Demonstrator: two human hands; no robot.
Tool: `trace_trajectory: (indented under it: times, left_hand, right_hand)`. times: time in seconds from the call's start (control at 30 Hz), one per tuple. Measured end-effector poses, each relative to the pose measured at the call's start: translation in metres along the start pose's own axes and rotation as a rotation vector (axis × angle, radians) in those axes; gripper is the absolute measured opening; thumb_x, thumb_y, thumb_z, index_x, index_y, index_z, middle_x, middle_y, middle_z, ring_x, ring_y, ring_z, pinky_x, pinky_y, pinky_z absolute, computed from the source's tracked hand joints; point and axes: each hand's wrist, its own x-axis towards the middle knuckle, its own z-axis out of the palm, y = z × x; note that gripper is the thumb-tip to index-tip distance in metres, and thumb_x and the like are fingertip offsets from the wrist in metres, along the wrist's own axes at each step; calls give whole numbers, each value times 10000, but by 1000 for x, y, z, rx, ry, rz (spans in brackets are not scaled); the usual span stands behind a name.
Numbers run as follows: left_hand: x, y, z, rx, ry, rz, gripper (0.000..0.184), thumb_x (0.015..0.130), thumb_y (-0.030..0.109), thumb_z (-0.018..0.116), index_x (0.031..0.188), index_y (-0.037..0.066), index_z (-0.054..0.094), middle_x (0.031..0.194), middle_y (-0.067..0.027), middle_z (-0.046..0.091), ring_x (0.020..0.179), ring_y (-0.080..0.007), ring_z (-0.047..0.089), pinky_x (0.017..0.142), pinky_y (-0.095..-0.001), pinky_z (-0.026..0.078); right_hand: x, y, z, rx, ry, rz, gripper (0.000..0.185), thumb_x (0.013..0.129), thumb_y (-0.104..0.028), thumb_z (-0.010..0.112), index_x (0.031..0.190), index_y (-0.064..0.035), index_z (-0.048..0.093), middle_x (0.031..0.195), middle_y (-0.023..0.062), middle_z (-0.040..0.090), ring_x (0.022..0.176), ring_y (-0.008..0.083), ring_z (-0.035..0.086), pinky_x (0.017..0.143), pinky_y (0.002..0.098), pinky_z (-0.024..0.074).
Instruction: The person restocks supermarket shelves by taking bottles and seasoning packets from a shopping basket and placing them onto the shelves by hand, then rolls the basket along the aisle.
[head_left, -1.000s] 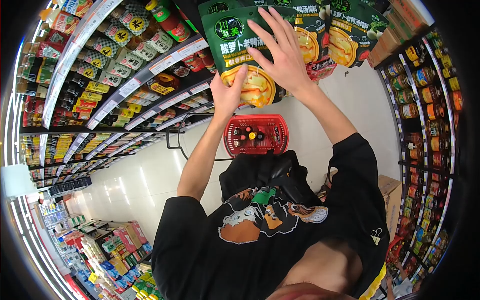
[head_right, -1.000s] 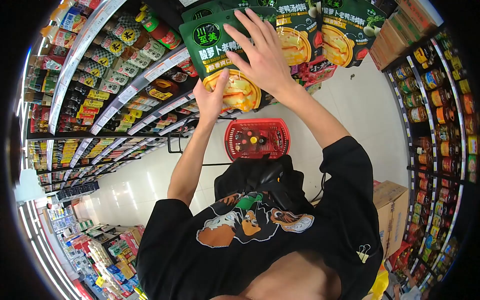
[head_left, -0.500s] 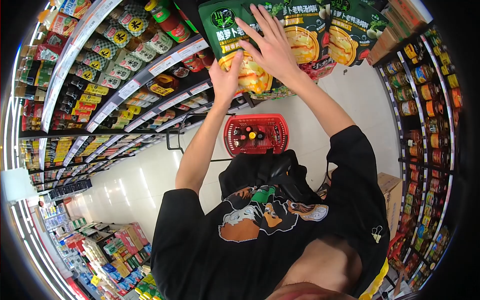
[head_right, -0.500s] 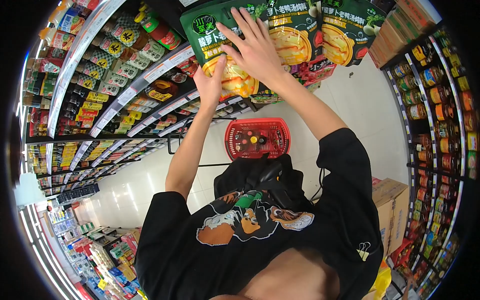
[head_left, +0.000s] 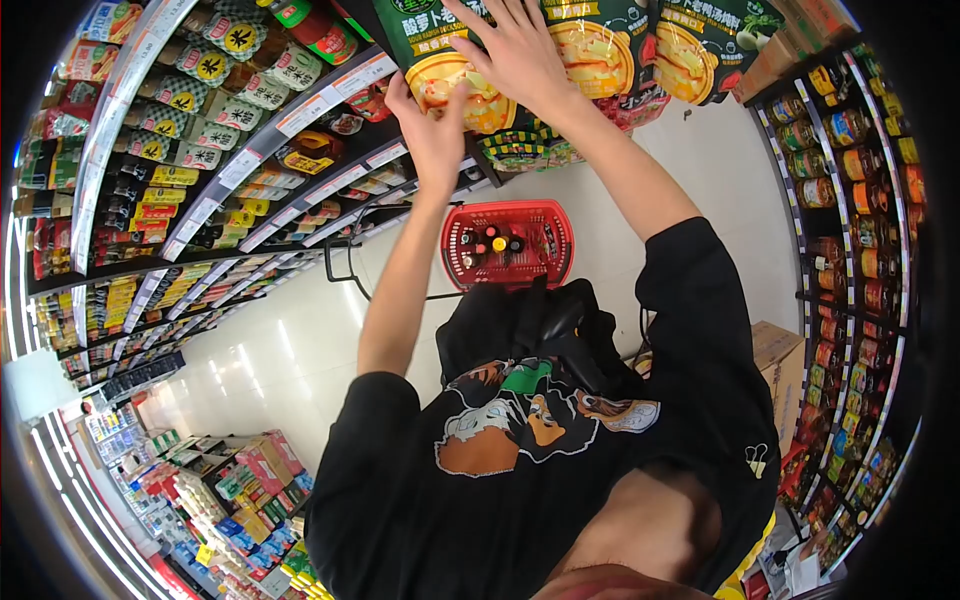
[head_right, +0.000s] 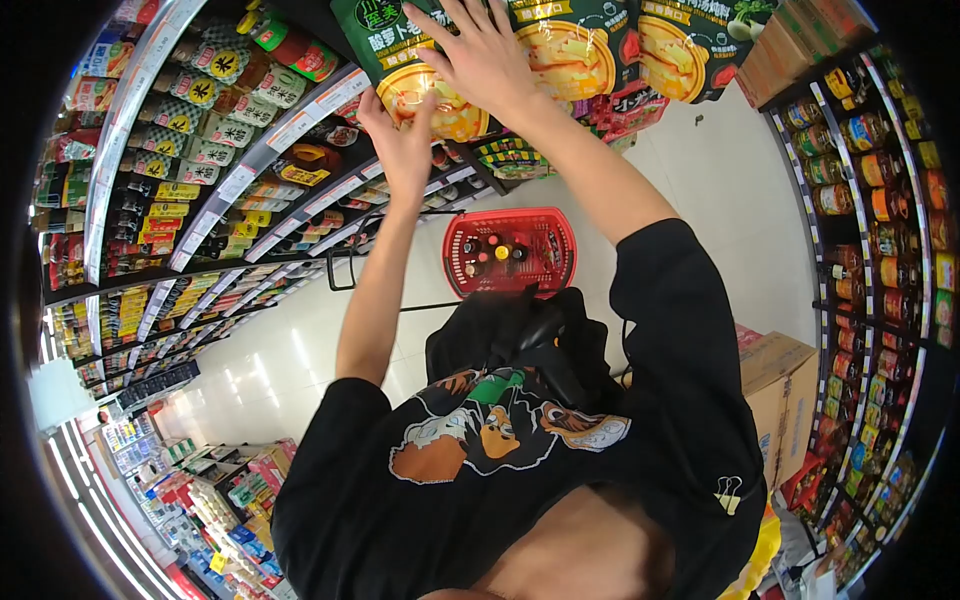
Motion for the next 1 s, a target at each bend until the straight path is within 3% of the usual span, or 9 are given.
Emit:
trace_trajectory:
  times: [0.13,0.23,0.3,0.47,0.53,0.67,0.83,0.93,1.0]
  left_hand:
    - [-51,26,-9,328,-8,112,889,791,57,775,1461,-74,205,1502,-263,241,1409,-395,251,1177,-470,194]
    - [-92,25,-12,362,-105,187,820,825,29,742,1472,-33,241,1499,-202,269,1394,-337,301,1162,-479,229]
    - [-122,21,-9,362,-204,235,624,856,23,693,1383,-44,367,1405,-225,440,1337,-339,389,1107,-441,321]
    - [-210,-49,-2,84,-733,-412,145,983,44,533,1095,2,616,1081,-148,672,1008,-266,654,922,-360,484]
    - [-257,-100,-4,181,-1047,-618,182,998,138,514,1106,12,588,1068,-191,667,994,-373,660,829,-422,521]
    - [-337,-194,-3,346,-1604,-740,305,995,294,474,1142,58,600,1114,-200,676,1066,-389,632,926,-489,500]
    - [-424,-361,23,572,-1792,-775,307,938,313,507,1063,83,667,1097,-225,671,1065,-404,634,911,-508,502]
    - [-436,-403,53,671,-1518,-645,302,920,290,551,973,22,677,884,-193,709,794,-335,697,708,-436,535]
    - [-434,-421,81,687,-1513,-856,320,913,316,549,992,41,692,870,-170,724,715,-238,712,629,-384,544]
  right_hand:
    - [-23,-1,-5,124,-69,38,511,1003,-295,518,1486,-153,432,1614,176,215,1500,366,163,1200,531,180]
    - [-59,-6,-18,331,-95,103,523,985,-259,537,1483,-134,438,1604,193,231,1495,376,179,1187,550,190]
    - [-110,5,-4,437,112,110,449,943,-246,625,1379,-163,556,1520,128,410,1414,321,367,1129,458,335]
    - [-234,19,-5,679,56,543,305,959,-137,607,1255,-66,616,1256,126,643,1167,283,608,989,357,463]
    - [-288,25,-2,870,-108,992,281,981,-141,577,1241,-42,613,1093,129,708,1041,286,676,919,345,497]
    - [-386,27,10,653,-309,1133,275,993,-173,569,1221,-28,615,1022,143,720,980,294,697,877,353,514]
    - [-472,20,46,607,-558,1234,267,974,-204,595,1164,-20,634,1017,170,702,962,301,688,844,365,524]
    - [-506,14,78,652,-526,1259,252,961,-187,607,1143,-13,626,980,155,699,932,287,691,823,369,528]
    - [-521,6,94,697,-502,1269,238,957,-163,612,1140,-12,617,962,133,696,919,278,690,816,363,532]
